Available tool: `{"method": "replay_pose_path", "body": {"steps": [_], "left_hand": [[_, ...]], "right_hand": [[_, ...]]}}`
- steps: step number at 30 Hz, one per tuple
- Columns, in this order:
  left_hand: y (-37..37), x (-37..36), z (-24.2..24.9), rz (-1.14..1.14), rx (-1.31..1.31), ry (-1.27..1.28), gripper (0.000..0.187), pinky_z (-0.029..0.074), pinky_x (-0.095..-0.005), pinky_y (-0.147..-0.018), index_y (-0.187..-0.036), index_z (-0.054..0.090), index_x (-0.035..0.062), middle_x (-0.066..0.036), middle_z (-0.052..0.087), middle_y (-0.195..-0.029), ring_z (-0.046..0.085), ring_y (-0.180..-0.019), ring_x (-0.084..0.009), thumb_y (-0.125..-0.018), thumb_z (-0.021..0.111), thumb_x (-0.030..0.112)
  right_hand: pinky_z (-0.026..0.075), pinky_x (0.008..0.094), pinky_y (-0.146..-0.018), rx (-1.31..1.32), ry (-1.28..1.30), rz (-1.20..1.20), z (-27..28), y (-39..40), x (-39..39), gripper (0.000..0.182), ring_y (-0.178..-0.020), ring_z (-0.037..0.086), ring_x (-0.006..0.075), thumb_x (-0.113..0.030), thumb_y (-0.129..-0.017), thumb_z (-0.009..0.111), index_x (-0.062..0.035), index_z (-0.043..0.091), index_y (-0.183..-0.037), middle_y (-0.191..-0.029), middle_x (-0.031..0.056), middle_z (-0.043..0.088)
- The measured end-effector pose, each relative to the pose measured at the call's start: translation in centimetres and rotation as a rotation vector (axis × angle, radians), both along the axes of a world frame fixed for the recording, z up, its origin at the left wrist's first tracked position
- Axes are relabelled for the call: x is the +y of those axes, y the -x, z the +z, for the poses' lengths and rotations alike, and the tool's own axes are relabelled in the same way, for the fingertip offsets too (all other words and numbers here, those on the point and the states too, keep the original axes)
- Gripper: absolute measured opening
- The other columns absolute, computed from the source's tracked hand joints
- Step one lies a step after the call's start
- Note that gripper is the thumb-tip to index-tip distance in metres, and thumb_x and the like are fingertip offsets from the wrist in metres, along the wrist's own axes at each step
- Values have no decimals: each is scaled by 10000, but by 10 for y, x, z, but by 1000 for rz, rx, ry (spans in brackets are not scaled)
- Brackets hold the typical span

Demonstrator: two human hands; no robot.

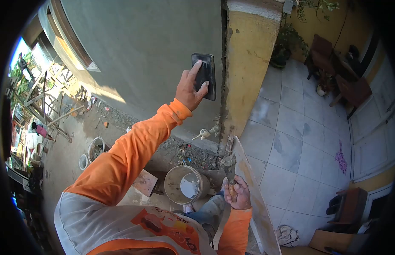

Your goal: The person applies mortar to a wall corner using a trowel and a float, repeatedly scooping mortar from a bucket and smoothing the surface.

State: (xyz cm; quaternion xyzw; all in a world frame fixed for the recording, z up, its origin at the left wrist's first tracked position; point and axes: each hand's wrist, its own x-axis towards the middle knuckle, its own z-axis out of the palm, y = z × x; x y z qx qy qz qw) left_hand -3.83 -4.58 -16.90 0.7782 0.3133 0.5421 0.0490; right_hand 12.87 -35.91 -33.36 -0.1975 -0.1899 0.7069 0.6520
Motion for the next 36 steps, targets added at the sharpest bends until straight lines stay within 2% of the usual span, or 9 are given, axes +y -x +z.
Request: {"method": "replay_pose_path", "body": {"steps": [2,5,11,21,23,36], "left_hand": [[-12,16,1,33,35,-78,704,483,-342,-648,-1435,408,193,-90,475,-883,511,-705,-227,-801,711,146],[-18,28,6,42,44,-62,702,477,-351,-644,-1436,405,198,-92,475,-881,515,-713,-233,-806,710,150],[-21,39,4,36,52,-120,696,473,-368,-646,-1435,405,203,-99,491,-900,521,-722,-259,-813,713,153],[-26,42,2,49,64,-113,716,480,-367,-652,-1441,393,208,-102,496,-907,530,-729,-264,-810,726,152],[-26,43,2,38,58,-112,722,479,-367,-647,-1445,389,211,-99,493,-905,527,-724,-260,-810,728,152],[-28,45,0,49,48,-123,746,480,-369,-640,-1451,378,217,-103,494,-908,533,-719,-262,-801,739,149]], "right_hand": [[448,282,-447,-10,20,-6,-2,-13,1,455,-575,562,203,-222,-911,607,-63,468,-1314,-971,155,614],[433,267,-414,-55,57,-32,0,-23,-1,437,-551,542,181,-251,-906,627,-83,495,-1286,-953,138,596],[440,272,-430,-65,81,10,-2,-27,5,442,-555,545,184,-242,-914,621,-77,487,-1302,-968,143,602],[443,277,-444,-83,105,26,-6,-19,5,469,-559,554,190,-252,-910,635,-71,477,-1313,-978,144,610],[437,268,-460,-74,89,27,-6,-19,2,507,-584,559,183,-248,-913,616,-19,444,-1331,-978,152,601],[423,262,-433,-95,100,-15,-6,-12,-2,500,-566,553,174,-264,-911,627,-14,462,-1312,-980,151,602]]}}
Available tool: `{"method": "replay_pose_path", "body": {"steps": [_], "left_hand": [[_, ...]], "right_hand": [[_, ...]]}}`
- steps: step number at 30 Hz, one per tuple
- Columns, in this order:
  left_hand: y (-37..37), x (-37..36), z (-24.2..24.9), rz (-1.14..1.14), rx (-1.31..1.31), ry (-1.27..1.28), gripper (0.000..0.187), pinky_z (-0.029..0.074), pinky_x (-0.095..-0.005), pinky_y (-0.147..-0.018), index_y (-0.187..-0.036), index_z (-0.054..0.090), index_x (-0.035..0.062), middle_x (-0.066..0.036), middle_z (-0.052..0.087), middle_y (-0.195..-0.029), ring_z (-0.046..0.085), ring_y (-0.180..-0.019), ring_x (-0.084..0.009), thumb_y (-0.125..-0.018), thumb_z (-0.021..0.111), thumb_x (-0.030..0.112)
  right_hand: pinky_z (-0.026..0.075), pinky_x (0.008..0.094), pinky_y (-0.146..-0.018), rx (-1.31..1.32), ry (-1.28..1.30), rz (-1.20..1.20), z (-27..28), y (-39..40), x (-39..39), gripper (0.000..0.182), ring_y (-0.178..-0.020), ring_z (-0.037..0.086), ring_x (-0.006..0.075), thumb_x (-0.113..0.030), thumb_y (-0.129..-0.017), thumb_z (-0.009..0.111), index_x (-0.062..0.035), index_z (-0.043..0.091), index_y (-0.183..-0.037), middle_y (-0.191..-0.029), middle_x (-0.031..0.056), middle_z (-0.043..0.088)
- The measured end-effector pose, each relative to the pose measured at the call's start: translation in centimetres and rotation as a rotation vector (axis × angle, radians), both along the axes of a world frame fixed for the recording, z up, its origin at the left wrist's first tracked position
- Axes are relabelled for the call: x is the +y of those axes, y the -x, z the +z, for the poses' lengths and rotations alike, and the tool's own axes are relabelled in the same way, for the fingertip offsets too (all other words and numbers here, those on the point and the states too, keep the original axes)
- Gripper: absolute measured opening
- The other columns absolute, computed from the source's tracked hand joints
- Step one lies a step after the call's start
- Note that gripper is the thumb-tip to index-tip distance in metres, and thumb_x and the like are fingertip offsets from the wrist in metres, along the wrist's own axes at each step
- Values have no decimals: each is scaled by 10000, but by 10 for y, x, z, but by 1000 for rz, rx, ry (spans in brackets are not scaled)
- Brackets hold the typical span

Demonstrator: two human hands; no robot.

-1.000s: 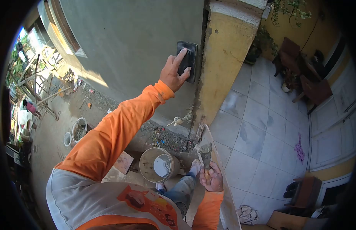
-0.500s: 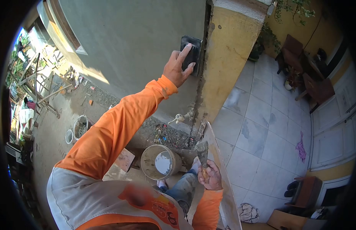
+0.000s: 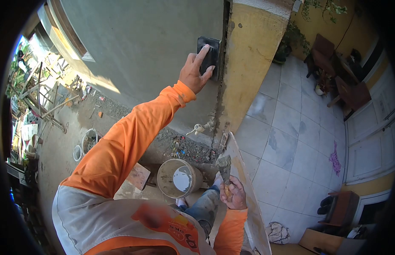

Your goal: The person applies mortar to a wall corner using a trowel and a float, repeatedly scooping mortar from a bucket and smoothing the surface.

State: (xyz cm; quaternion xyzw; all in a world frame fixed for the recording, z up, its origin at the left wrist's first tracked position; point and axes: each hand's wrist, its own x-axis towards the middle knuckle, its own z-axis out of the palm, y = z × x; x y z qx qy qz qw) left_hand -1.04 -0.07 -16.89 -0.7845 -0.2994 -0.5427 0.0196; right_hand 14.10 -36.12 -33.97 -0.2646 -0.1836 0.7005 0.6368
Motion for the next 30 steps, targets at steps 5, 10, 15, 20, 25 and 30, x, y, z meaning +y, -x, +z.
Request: {"method": "replay_pose_path", "body": {"steps": [5,10,15,20,25,30], "left_hand": [[0,0,1,1,9,-11,733,485,-369,-647,-1448,381,214,-108,496,-918,538,-725,-269,-808,732,154],[0,-1,1,-4,11,2,728,486,-363,-650,-1446,384,208,-107,494,-916,536,-726,-263,-808,731,147],[0,2,0,-14,1,2,725,486,-361,-648,-1445,387,207,-103,488,-906,532,-719,-251,-810,731,148],[0,0,0,-7,9,47,733,484,-352,-655,-1448,385,204,-96,481,-894,518,-719,-236,-808,737,145],[0,3,0,-26,8,3,738,483,-352,-675,-1458,374,196,-98,480,-896,515,-738,-238,-817,736,151],[6,-2,5,-71,34,16,719,472,-352,-689,-1471,357,184,-108,475,-893,502,-741,-243,-844,707,130]], "right_hand": [[437,276,-453,-10,18,26,-2,-2,1,478,-563,548,179,-270,-898,646,-72,480,-1300,-978,138,608],[432,269,-446,-12,14,32,2,-1,2,491,-554,539,169,-273,-901,637,-48,468,-1303,-968,131,607],[428,263,-442,-8,17,25,1,1,2,499,-553,537,160,-270,-904,632,-39,455,-1308,-959,123,602],[426,260,-434,-8,22,18,1,3,2,506,-554,541,161,-272,-899,637,-41,453,-1310,-949,119,599],[430,266,-430,-20,8,-8,13,0,19,511,-562,553,168,-281,-898,643,-45,460,-1312,-962,124,604],[492,275,-554,-317,-141,-162,62,-29,100,455,-699,588,158,-230,-940,604,-36,460,-1326,-1006,115,609]]}}
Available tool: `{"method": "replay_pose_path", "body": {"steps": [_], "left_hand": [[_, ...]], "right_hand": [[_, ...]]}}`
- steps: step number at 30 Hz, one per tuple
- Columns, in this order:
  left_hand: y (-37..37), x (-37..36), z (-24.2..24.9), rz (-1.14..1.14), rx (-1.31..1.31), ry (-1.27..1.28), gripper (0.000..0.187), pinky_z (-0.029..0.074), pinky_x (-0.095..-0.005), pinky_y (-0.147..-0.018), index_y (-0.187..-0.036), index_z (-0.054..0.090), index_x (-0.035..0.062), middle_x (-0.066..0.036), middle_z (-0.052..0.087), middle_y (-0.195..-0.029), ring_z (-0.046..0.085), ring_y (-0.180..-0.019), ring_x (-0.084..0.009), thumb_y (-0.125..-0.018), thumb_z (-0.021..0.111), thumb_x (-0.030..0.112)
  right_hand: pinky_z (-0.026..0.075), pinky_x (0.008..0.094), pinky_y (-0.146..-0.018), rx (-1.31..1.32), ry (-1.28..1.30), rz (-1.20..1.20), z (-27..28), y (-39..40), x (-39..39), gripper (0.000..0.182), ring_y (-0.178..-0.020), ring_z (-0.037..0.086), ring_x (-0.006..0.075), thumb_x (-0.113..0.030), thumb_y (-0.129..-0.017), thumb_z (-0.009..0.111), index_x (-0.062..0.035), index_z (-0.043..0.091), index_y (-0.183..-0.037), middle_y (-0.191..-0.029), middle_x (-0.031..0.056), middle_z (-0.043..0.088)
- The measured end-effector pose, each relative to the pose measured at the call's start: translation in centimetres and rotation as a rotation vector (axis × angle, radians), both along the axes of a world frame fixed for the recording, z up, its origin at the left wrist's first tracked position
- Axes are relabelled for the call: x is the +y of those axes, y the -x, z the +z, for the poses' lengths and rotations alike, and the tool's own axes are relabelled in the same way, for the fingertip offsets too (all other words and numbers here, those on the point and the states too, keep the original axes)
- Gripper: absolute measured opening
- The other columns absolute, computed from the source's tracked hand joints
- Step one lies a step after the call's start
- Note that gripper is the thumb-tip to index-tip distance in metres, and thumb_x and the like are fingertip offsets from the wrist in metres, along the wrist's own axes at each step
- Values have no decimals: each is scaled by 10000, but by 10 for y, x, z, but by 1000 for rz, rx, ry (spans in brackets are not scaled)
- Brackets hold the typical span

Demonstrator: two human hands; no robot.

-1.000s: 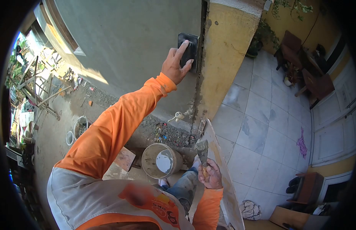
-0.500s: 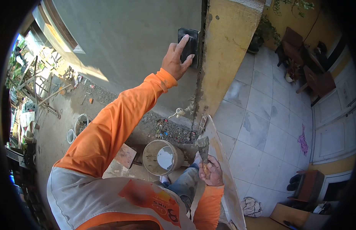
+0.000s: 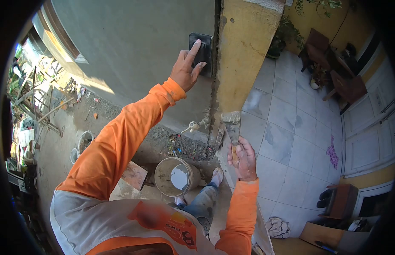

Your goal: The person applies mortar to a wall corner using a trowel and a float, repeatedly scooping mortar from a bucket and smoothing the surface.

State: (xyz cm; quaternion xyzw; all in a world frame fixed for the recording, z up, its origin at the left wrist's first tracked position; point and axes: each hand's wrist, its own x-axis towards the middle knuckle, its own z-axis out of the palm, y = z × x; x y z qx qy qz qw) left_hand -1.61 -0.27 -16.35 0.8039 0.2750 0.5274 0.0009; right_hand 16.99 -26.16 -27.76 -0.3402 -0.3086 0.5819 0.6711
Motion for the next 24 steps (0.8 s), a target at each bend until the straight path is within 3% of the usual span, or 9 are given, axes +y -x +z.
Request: {"method": "replay_pose_path", "body": {"steps": [4,8,16,19,24], "left_hand": [[2,-1,4,-17,34,58,725,461,-352,-677,-1482,342,179,-113,465,-879,483,-729,-245,-850,685,82],[0,1,4,-25,29,59,752,459,-343,-672,-1483,344,175,-109,460,-873,476,-725,-242,-830,687,24],[-2,4,2,-36,15,35,772,463,-313,-635,-1478,353,139,-101,463,-887,465,-718,-217,-804,696,-15],[-3,2,3,-31,23,39,774,463,-309,-632,-1477,354,134,-100,465,-891,464,-712,-211,-800,697,-20],[-1,4,3,-33,32,48,772,461,-310,-635,-1477,357,131,-100,465,-886,465,-708,-208,-800,701,-14]], "right_hand": [[505,262,-710,-442,-191,-134,41,-18,98,377,-869,599,125,-144,-968,562,-39,493,-1324,-1065,67,612],[486,242,-707,-611,-206,-228,70,-9,157,358,-834,596,104,-131,-948,576,-17,543,-1286,-1023,53,629],[499,325,-834,-900,-462,-638,76,32,187,325,-930,625,192,-60,-901,584,-27,589,-1225,-1061,135,622],[504,310,-834,-770,-445,-686,59,51,196,318,-968,618,186,-55,-915,570,-23,579,-1231,-1107,142,614],[514,238,-712,-423,-392,-494,41,53,187,309,-810,605,102,-49,-936,559,-6,570,-1242,-1036,66,630]]}}
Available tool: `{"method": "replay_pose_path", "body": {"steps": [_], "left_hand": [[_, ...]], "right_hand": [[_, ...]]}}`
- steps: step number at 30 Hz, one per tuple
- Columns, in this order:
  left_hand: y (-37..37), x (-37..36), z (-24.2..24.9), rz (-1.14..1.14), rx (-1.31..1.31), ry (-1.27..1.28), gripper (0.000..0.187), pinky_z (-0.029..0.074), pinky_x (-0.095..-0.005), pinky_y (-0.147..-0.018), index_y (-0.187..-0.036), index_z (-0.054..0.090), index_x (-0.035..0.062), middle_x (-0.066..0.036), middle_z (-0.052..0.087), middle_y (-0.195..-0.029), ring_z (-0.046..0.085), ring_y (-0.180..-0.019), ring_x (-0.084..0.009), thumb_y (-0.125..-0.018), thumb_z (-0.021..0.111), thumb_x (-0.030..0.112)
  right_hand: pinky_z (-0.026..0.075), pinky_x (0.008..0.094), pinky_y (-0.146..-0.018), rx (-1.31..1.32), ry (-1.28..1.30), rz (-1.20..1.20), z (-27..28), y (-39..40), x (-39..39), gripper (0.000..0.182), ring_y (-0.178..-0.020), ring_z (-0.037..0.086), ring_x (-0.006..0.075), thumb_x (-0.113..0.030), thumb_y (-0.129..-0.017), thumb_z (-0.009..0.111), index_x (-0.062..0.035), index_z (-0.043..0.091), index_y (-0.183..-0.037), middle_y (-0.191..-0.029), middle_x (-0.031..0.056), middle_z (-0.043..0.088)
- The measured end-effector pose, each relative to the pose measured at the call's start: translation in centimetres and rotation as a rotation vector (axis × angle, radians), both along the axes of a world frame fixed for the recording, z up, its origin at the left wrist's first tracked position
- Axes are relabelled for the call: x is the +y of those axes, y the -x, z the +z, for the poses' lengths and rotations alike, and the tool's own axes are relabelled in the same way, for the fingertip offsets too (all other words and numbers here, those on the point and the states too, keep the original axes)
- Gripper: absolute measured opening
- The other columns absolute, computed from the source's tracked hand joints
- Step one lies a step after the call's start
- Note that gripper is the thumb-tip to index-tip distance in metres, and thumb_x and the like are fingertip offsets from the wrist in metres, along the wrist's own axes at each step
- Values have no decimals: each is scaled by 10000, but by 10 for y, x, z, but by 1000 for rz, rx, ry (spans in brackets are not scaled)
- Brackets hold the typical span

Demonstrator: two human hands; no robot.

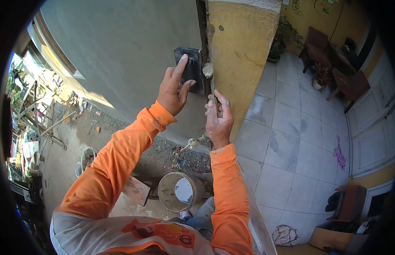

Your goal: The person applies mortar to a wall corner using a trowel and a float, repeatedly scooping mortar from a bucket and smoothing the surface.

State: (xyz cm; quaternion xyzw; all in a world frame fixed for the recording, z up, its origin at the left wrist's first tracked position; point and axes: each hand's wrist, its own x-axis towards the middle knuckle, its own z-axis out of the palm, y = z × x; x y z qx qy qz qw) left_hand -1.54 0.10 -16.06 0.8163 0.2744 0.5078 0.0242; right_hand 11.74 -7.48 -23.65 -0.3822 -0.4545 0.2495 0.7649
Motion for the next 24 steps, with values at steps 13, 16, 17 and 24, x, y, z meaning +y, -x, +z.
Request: {"method": "replay_pose_path", "body": {"steps": [13,16,17,24], "left_hand": [[-1,1,-1,5,8,-31,758,459,-310,-638,-1470,366,116,-101,476,-886,473,-709,-209,-802,699,-12],[-1,0,0,-1,6,-32,758,456,-308,-639,-1470,366,115,-101,475,-887,470,-705,-209,-802,700,-12],[-2,0,0,-7,-3,-32,759,454,-307,-638,-1470,365,115,-100,473,-886,466,-702,-209,-801,701,-13],[-2,0,0,5,1,-49,756,454,-311,-634,-1472,362,112,-102,469,-884,462,-697,-212,-806,702,-4]], "right_hand": [[503,352,-851,-541,-99,-276,28,-39,15,317,-972,640,316,-9,-858,597,-63,632,-1168,-1091,160,641],[502,354,-850,-637,-55,-268,28,-41,7,314,-971,639,320,-1,-847,595,-57,640,-1153,-1090,162,643],[503,357,-849,-657,-21,-246,22,-42,3,322,-970,639,323,3,-843,591,-56,639,-1156,-1093,162,643],[500,328,-851,-601,120,-142,-3,-57,-32,328,-975,647,268,28,-842,566,-41,644,-1153,-1098,153,646]]}}
